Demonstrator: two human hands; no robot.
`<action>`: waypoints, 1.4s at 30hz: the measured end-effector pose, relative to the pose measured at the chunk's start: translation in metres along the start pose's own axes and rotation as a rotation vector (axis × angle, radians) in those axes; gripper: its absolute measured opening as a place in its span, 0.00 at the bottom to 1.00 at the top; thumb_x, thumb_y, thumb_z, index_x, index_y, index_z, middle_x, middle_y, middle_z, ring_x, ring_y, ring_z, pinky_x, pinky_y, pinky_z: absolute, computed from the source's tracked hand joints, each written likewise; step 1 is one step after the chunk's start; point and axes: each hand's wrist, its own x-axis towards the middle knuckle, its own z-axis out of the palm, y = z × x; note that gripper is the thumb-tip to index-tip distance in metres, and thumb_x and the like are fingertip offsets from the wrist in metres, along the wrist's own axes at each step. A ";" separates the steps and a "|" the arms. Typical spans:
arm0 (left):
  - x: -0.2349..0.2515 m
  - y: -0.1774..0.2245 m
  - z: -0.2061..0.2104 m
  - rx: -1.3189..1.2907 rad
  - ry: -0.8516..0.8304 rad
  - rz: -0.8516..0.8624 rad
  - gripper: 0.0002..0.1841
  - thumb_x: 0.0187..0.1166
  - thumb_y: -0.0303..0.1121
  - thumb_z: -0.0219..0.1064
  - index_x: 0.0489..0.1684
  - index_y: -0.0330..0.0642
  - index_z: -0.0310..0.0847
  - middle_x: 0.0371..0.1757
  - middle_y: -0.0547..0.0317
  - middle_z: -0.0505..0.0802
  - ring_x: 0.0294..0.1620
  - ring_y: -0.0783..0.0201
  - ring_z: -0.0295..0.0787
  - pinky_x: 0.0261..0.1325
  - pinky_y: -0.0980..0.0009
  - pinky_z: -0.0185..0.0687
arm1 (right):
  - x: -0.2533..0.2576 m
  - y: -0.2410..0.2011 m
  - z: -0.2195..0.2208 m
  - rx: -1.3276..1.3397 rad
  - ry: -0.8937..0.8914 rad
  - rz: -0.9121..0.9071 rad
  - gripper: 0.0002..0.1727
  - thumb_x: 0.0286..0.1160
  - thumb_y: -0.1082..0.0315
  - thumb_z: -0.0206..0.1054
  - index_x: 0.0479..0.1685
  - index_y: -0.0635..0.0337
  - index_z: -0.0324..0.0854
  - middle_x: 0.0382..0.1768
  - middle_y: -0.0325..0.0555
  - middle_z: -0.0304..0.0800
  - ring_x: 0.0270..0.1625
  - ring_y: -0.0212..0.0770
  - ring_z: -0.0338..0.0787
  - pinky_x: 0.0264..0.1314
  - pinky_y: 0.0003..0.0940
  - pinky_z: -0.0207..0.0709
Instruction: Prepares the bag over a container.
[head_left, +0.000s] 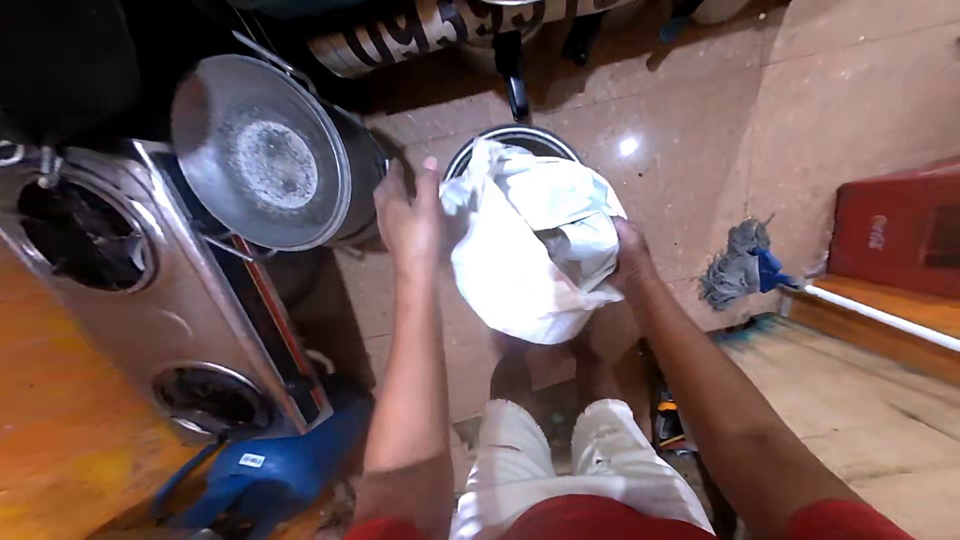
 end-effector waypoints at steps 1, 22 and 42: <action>-0.033 0.014 -0.005 0.001 0.052 -0.016 0.44 0.82 0.65 0.58 0.88 0.38 0.64 0.86 0.37 0.72 0.88 0.46 0.66 0.88 0.47 0.61 | -0.006 0.009 0.011 0.028 0.037 -0.018 0.21 0.87 0.56 0.55 0.63 0.63 0.80 0.50 0.50 0.92 0.53 0.43 0.92 0.58 0.49 0.88; -0.023 -0.075 0.049 -1.449 0.066 -0.711 0.31 0.91 0.62 0.36 0.73 0.49 0.70 0.62 0.52 0.89 0.62 0.54 0.88 0.62 0.48 0.87 | -0.017 0.013 -0.040 0.151 0.233 0.302 0.27 0.92 0.40 0.40 0.72 0.43 0.72 0.58 0.43 0.88 0.59 0.42 0.88 0.57 0.49 0.86; -0.033 -0.069 0.078 -0.595 -0.352 -0.586 0.21 0.96 0.45 0.43 0.66 0.41 0.76 0.49 0.52 0.91 0.47 0.61 0.89 0.51 0.58 0.87 | 0.038 -0.039 0.068 -0.673 -0.519 -0.598 0.54 0.67 0.79 0.62 0.97 0.62 0.31 0.93 0.60 0.51 0.87 0.47 0.71 0.71 0.40 0.85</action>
